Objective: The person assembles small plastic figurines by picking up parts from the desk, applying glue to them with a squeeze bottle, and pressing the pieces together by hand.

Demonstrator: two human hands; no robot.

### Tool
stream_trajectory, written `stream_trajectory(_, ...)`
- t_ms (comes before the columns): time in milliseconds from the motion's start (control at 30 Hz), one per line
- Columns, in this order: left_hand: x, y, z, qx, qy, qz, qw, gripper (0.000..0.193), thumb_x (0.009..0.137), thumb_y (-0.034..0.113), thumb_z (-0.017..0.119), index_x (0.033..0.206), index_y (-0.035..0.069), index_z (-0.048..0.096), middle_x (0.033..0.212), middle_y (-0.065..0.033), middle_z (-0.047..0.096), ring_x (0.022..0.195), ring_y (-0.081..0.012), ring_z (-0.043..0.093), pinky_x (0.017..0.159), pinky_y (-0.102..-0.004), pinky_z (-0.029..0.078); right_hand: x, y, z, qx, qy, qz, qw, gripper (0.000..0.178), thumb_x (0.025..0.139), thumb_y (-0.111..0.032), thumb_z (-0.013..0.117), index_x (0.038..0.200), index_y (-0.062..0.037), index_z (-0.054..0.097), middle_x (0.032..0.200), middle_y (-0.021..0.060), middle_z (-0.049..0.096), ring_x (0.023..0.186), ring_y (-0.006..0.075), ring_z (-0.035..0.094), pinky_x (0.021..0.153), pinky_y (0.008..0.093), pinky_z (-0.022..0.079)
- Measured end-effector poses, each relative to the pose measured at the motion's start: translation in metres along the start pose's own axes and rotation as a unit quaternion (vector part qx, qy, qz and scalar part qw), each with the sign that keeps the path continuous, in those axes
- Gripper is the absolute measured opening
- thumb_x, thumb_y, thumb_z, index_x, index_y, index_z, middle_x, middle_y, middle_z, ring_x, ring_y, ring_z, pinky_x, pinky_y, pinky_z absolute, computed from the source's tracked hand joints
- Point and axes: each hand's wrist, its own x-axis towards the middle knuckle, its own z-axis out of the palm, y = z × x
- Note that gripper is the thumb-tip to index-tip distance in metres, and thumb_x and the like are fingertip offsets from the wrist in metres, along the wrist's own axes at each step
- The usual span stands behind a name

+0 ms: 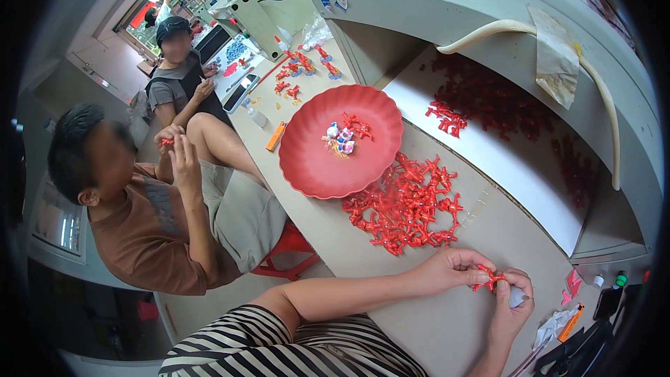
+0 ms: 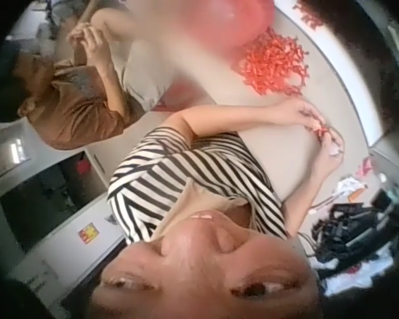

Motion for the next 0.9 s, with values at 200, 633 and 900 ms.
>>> stream_trajectory(200,0.0,0.0,-0.001,-0.007,-0.005,0.005,1.0,0.019,0.084,0.01,0.056,0.1,0.0,0.056,0.084,-0.0028,0.059,0.071,-0.0066,0.054,0.064,-0.0213,0.045,0.0,0.0,0.002,0.027,0.007,0.01,1.0,0.008,0.081,-0.004,0.057,0.086,-0.0002,0.053,0.093,0.0083,0.05,0.076,0.0097,0.049,0.067,0.0206,0.043)
stream_trajectory(633,0.0,-0.001,-0.003,0.029,-0.014,0.004,0.999,0.022,0.085,0.012,0.055,0.104,0.0,0.055,0.086,-0.003,0.059,0.072,-0.0073,0.054,0.065,-0.0215,0.045,-0.001,-0.009,0.006,-0.006,0.041,0.021,0.999,0.002,0.077,0.002,0.055,0.079,0.0011,0.055,0.086,0.0084,0.055,0.079,0.0137,0.052,0.072,0.0251,0.044)
stream_trajectory(900,-0.001,-0.008,-0.004,0.01,-0.036,-0.006,0.999,0.027,0.086,0.015,0.054,0.109,0.001,0.053,0.091,-0.0015,0.058,0.078,-0.0064,0.052,0.07,-0.0216,0.044,-0.003,0.011,-0.005,-0.024,0.036,0.027,0.999,0.013,0.079,0.0,0.057,0.092,0.0031,0.055,0.083,0.0112,0.059,0.072,0.0147,0.058,0.068,0.0246,0.049)
